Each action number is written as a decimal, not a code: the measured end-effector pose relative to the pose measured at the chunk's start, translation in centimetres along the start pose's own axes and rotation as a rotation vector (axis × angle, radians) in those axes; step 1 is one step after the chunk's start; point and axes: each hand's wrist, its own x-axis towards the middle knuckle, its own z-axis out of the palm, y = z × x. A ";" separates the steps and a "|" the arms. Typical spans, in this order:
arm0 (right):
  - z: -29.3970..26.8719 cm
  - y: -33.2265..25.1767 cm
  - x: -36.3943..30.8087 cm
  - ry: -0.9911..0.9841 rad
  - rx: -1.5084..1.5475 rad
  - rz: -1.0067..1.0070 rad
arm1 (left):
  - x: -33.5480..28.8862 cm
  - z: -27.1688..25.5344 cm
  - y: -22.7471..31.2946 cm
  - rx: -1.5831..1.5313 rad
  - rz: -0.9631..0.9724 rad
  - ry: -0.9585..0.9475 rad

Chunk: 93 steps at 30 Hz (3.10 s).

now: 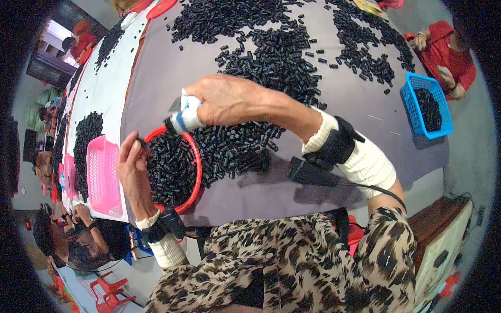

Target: Manually sorting and organizing small black plastic components for shoe manufacturing.

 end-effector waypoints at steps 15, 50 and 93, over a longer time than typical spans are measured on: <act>-1.6 0.9 -3.0 0.023 -0.013 0.307 | -5.6 10.8 -11.0 1.174 0.639 -0.976; -0.2 -5.9 0.8 0.144 0.284 0.121 | 0.2 7.5 2.8 -0.530 -0.045 -0.388; 0.0 -5.1 0.9 0.279 0.250 -0.038 | 0.6 8.4 2.2 -0.609 -0.183 -0.384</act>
